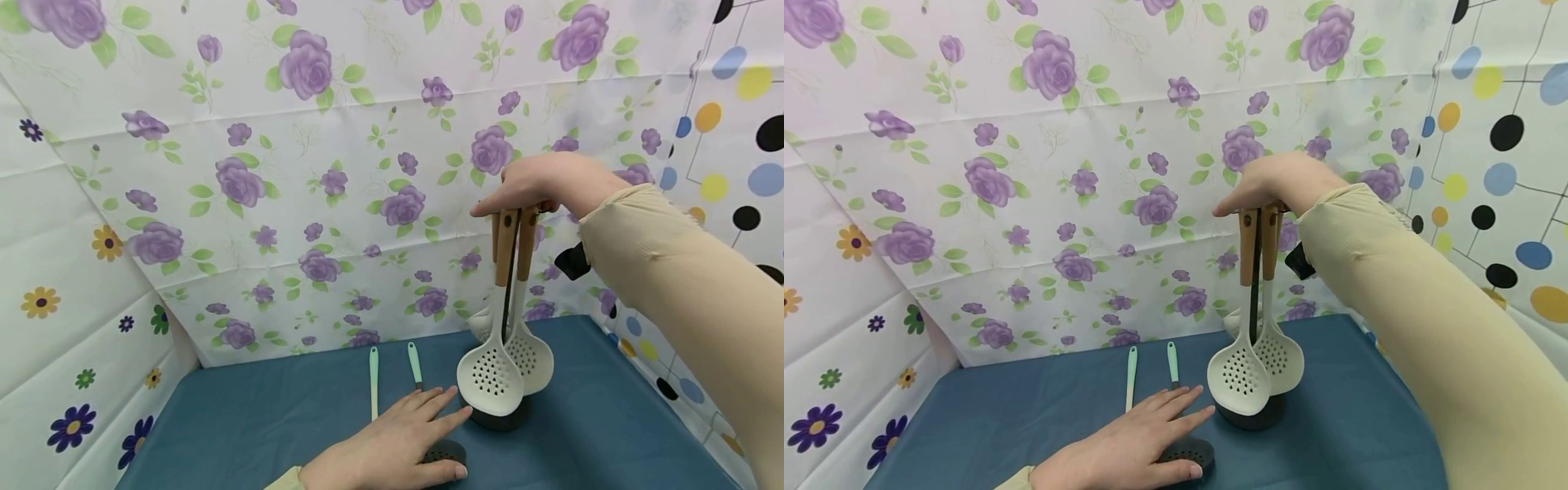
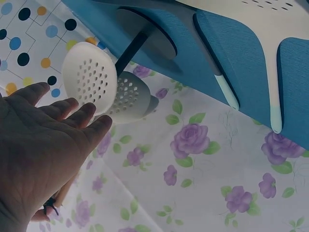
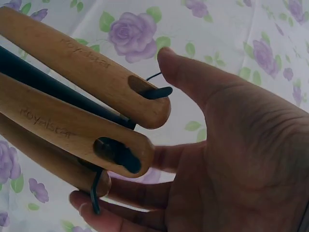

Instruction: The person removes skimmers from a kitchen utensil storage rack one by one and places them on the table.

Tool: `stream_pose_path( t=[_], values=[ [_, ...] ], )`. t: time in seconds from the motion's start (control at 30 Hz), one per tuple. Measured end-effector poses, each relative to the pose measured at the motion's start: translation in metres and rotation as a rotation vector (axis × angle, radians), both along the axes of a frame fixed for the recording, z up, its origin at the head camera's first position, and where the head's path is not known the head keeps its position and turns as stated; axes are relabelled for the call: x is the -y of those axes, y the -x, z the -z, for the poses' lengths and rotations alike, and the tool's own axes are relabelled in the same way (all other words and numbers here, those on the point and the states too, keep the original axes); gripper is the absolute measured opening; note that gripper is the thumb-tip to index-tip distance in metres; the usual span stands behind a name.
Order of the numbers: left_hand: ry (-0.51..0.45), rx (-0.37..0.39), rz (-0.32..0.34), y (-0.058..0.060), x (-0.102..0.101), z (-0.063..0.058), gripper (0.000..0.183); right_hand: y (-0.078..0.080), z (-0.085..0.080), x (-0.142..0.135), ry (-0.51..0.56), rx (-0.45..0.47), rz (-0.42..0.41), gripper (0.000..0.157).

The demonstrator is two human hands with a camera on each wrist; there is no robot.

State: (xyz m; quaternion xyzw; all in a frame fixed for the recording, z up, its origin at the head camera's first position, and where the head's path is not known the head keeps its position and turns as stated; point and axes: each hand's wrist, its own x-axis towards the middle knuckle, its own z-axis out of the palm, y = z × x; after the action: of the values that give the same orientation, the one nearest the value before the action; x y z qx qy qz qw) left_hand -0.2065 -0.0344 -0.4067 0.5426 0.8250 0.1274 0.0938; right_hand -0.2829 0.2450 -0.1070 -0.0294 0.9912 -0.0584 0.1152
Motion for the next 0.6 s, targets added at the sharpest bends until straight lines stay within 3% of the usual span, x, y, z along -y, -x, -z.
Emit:
stream_pose_path(
  t=[0.3,0.6],
  values=[
    [-0.009,0.018,0.000,0.000,0.001,0.001,0.067,0.000,-0.002,0.012,-0.119,-0.028,0.089,0.088],
    [-0.008,0.039,-0.002,0.002,0.003,0.001,0.067,0.000,-0.004,0.014,-0.117,-0.020,0.098,0.102]
  ],
)
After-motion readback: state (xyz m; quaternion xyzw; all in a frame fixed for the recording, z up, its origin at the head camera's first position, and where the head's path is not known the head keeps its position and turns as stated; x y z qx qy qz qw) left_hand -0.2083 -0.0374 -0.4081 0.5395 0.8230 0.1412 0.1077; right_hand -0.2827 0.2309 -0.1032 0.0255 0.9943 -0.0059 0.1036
